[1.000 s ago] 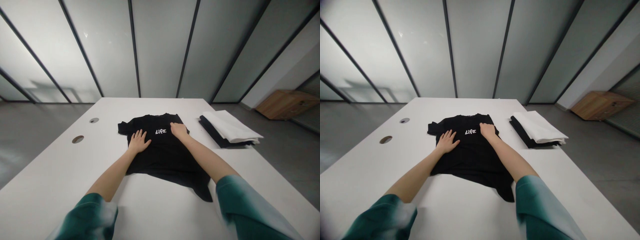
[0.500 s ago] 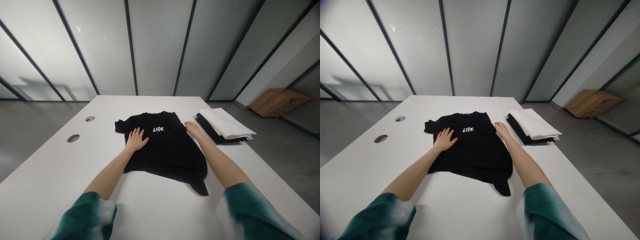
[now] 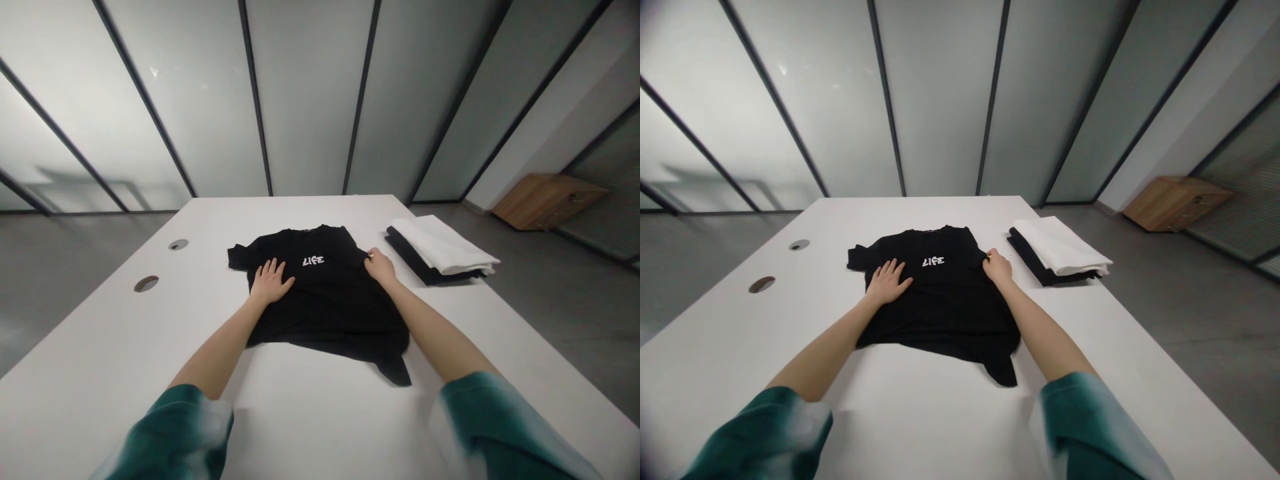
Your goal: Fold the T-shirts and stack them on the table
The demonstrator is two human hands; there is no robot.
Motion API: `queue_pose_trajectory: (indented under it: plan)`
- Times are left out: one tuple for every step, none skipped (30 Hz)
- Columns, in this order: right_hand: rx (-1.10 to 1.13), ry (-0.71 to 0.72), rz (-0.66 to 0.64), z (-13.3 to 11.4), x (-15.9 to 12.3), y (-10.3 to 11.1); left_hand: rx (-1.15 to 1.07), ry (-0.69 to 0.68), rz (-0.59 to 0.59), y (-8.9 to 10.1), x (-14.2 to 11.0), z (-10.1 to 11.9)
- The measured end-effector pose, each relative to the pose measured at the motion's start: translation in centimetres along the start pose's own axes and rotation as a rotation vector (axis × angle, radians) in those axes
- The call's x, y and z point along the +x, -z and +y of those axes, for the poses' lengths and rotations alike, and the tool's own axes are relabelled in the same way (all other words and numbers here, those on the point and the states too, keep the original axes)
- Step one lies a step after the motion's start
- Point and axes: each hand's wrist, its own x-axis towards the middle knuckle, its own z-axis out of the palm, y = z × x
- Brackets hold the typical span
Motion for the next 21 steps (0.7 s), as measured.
queue_pose_trajectory:
  plan:
    - [-0.039,-0.004,0.026,0.2,-0.2,0.0,-0.004,0.001,-0.004,-0.1,0.0,0.0]
    - [-0.084,0.009,0.051,0.3,-0.3,0.0,-0.008,0.002,-0.006,-0.1,0.1,-0.1]
    - [-0.126,0.038,0.076,0.6,-0.5,-0.1,-0.013,0.002,-0.006,-0.1,0.1,-0.1]
    - [-0.161,0.080,0.102,0.7,-0.6,-0.1,-0.017,0.000,-0.003,-0.2,0.1,-0.1]
    - [-0.183,0.123,0.129,0.9,-0.7,-0.1,-0.020,0.000,0.001,-0.2,0.1,-0.1]
    - [-0.190,0.160,0.156,1.0,-0.8,-0.1,-0.023,0.000,0.004,-0.2,0.1,-0.1]
    - [-0.183,0.191,0.179,1.0,-0.7,-0.1,-0.026,0.000,0.004,-0.2,0.1,0.0]
    - [-0.164,0.226,0.194,1.0,-0.6,0.0,-0.028,-0.001,0.004,-0.1,0.1,0.0]
    - [-0.138,0.267,0.198,0.9,-0.5,0.1,-0.029,0.000,0.001,-0.1,0.1,0.0]
    - [-0.109,0.319,0.193,0.8,-0.3,0.1,-0.029,0.001,-0.002,-0.1,0.0,0.0]
    - [-0.082,0.381,0.176,0.6,-0.2,0.0,-0.027,0.002,-0.004,0.0,0.0,0.0]
    - [-0.065,0.442,0.149,0.5,-0.1,-0.1,-0.026,0.003,-0.006,0.0,0.0,0.1]
    - [-0.062,0.489,0.109,0.3,0.0,-0.4,-0.024,0.004,-0.007,0.1,0.0,0.1]
    - [-0.070,0.516,0.058,0.3,0.0,-0.7,-0.023,0.004,-0.008,0.1,0.0,0.1]
    - [-0.087,0.523,0.001,0.2,-0.1,-1.1,-0.023,0.004,-0.009,0.2,-0.1,0.1]
    - [-0.108,0.518,-0.057,0.2,-0.2,-1.5,-0.024,0.004,-0.011,0.2,-0.1,0.1]
    - [-0.128,0.508,-0.108,0.3,-0.3,-1.8,-0.025,0.005,-0.013,0.3,-0.1,0.2]
    - [-0.146,0.496,-0.148,0.3,-0.5,-2.0,-0.027,0.006,-0.015,0.3,-0.1,0.2]
    - [-0.159,0.484,-0.175,0.2,-0.6,-2.1,-0.029,0.008,-0.016,0.3,-0.1,0.2]
    - [-0.170,0.469,-0.190,0.2,-0.6,-2.1,-0.030,0.009,-0.015,0.4,-0.2,0.2]
    - [-0.178,0.452,-0.196,0.0,-0.7,-2.0,-0.032,0.009,-0.014,0.4,-0.2,0.3]
